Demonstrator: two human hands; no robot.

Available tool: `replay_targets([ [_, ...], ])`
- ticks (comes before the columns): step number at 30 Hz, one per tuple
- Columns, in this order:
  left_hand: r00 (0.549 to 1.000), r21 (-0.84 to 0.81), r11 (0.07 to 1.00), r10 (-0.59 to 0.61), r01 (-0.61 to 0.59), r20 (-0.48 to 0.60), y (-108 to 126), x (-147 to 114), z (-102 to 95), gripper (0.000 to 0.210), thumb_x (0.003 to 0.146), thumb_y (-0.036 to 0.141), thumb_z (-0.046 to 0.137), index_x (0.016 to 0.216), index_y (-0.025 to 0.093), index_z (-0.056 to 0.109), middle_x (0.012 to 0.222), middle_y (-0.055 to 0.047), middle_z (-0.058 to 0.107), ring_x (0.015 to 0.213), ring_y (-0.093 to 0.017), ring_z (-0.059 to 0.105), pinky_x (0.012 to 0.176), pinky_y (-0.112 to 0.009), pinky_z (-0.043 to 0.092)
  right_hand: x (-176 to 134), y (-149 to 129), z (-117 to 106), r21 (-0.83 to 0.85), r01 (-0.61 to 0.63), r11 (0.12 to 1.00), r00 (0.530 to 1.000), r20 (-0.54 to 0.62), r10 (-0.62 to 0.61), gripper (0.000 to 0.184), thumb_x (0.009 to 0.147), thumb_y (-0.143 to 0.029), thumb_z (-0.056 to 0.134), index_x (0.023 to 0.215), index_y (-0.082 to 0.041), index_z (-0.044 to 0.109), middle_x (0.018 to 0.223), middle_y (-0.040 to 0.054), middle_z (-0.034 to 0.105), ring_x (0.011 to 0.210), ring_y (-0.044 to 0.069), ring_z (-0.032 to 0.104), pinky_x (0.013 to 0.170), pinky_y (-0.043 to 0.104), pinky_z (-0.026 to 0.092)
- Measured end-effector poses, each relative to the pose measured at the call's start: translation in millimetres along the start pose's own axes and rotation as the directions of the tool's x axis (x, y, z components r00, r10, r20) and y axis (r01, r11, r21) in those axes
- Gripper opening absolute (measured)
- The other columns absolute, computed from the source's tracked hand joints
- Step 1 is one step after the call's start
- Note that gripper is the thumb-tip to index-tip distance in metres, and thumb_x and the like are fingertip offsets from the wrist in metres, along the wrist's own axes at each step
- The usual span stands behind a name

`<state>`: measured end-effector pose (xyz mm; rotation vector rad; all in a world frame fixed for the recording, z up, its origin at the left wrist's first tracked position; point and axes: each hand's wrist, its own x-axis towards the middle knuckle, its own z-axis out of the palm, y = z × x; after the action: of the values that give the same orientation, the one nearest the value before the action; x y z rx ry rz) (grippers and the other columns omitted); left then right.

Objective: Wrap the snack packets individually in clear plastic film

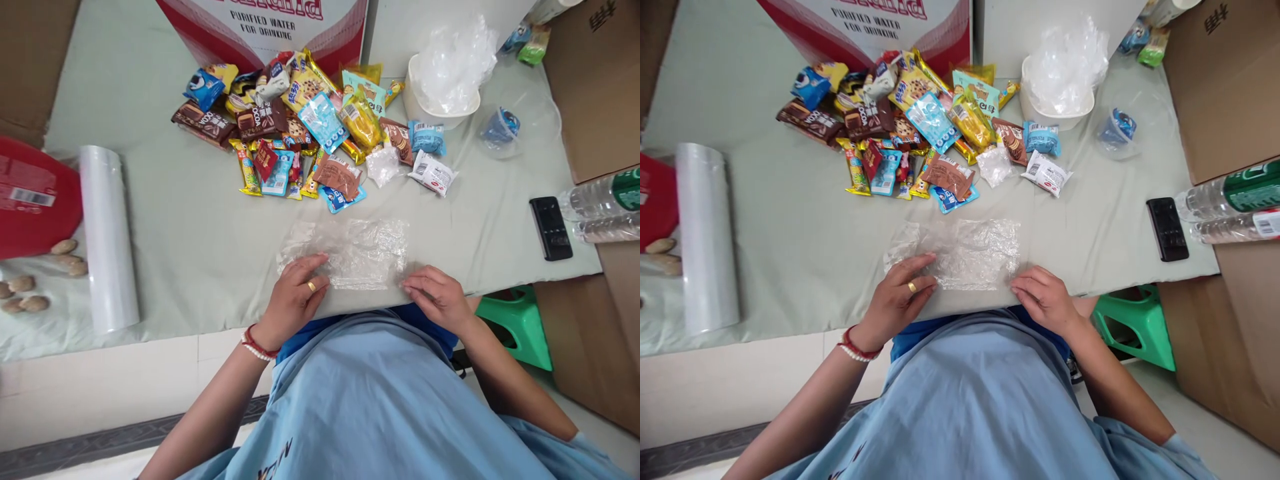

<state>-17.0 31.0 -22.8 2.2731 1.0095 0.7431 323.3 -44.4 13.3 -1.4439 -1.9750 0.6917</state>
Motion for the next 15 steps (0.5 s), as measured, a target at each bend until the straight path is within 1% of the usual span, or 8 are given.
replay_targets([
  [3, 1.000, 0.036, 0.999, 0.028, -0.028, -0.007, -0.5, -1.0, 2.2, 0.014, 0.100, 0.021, 0.062, 0.104, 0.025, 0.074, 0.149, -0.013, 0.064, 0.131, -0.028, 0.065, 0.107, -0.051, 0.055, 7.1, -10.5, -1.4, 0.020, -0.073, 0.997, 0.992, -0.103, 0.074, 0.017, 0.104, -0.027, 0.062, 0.109, -0.027, 0.078, 0.091, 0.0071, 0.074, 0.077, 0.020, 0.069, 0.067, 0.035, 0.058],
  [5, 0.999, 0.053, 0.997, 0.048, -0.048, -0.007, -0.4, -1.0, 3.2, 0.014, 0.100, 0.020, 0.061, 0.104, 0.024, 0.074, 0.151, -0.013, 0.062, 0.133, -0.028, 0.063, 0.108, -0.051, 0.055, 15.9, -15.9, 3.2, -0.023, -0.011, 1.000, 0.992, -0.127, 0.008, 0.015, 0.103, -0.028, 0.064, 0.112, -0.026, 0.077, 0.094, 0.0075, 0.073, 0.081, 0.021, 0.068, 0.071, 0.036, 0.057],
  [6, 0.998, 0.054, 0.997, 0.061, -0.060, -0.011, -0.3, -0.9, 3.7, 0.014, 0.100, 0.019, 0.061, 0.103, 0.024, 0.074, 0.152, -0.013, 0.062, 0.135, -0.028, 0.063, 0.108, -0.051, 0.055, 21.2, -17.6, 7.7, -0.063, 0.044, 0.997, 0.994, -0.102, -0.050, 0.016, 0.102, -0.030, 0.067, 0.115, -0.025, 0.076, 0.098, 0.0087, 0.073, 0.086, 0.022, 0.067, 0.076, 0.037, 0.056],
  [8, 0.996, 0.044, 0.995, 0.089, -0.088, -0.029, 0.3, -0.8, 4.9, 0.014, 0.099, 0.017, 0.061, 0.103, 0.023, 0.073, 0.153, -0.013, 0.061, 0.139, -0.028, 0.060, 0.111, -0.051, 0.053, 32.7, -19.0, 20.1, -0.159, 0.150, 0.976, 0.988, 0.005, -0.151, 0.024, 0.100, -0.034, 0.070, 0.121, -0.023, 0.074, 0.110, 0.0119, 0.074, 0.095, 0.025, 0.064, 0.084, 0.041, 0.054],
  [10, 0.991, 0.028, 0.992, 0.121, -0.120, -0.054, 0.9, -1.2, 6.1, 0.014, 0.098, 0.015, 0.063, 0.103, 0.024, 0.073, 0.155, -0.013, 0.059, 0.144, -0.029, 0.056, 0.114, -0.053, 0.051, 43.8, -18.7, 32.9, -0.219, 0.196, 0.956, 0.979, 0.095, -0.179, 0.019, 0.103, -0.032, 0.066, 0.117, -0.023, 0.076, 0.111, 0.0120, 0.075, 0.097, 0.025, 0.061, 0.085, 0.042, 0.051],
  [12, 0.987, 0.020, 0.990, 0.142, -0.141, -0.077, 1.3, -3.0, 6.3, 0.016, 0.097, 0.012, 0.065, 0.103, 0.024, 0.072, 0.156, -0.012, 0.057, 0.149, -0.031, 0.051, 0.116, -0.054, 0.050, 53.4, -18.1, 41.0, -0.176, 0.186, 0.967, 0.978, 0.130, -0.165, 0.018, 0.106, -0.027, 0.059, 0.107, -0.024, 0.077, 0.102, 0.0092, 0.075, 0.092, 0.023, 0.059, 0.083, 0.040, 0.048],
  [13, 0.986, 0.022, 0.989, 0.146, -0.145, -0.084, 1.4, -4.5, 5.9, 0.017, 0.096, 0.011, 0.065, 0.103, 0.025, 0.072, 0.156, -0.011, 0.058, 0.151, -0.031, 0.049, 0.116, -0.055, 0.050, 57.5, -18.0, 42.3, -0.109, 0.162, 0.981, 0.981, 0.126, -0.149, 0.020, 0.107, -0.026, 0.057, 0.103, -0.024, 0.077, 0.096, 0.0077, 0.075, 0.089, 0.022, 0.059, 0.082, 0.039, 0.047],
  [15, 0.986, 0.039, 0.990, 0.139, -0.136, -0.091, 1.8, -8.4, 4.4, 0.017, 0.096, 0.011, 0.066, 0.102, 0.026, 0.072, 0.155, -0.010, 0.059, 0.151, -0.031, 0.048, 0.115, -0.055, 0.051, 64.2, -18.5, 40.2, 0.075, 0.054, 0.996, 0.991, 0.115, -0.062, 0.020, 0.106, -0.031, 0.058, 0.100, -0.024, 0.076, 0.089, 0.0053, 0.072, 0.081, 0.019, 0.059, 0.079, 0.036, 0.047],
])
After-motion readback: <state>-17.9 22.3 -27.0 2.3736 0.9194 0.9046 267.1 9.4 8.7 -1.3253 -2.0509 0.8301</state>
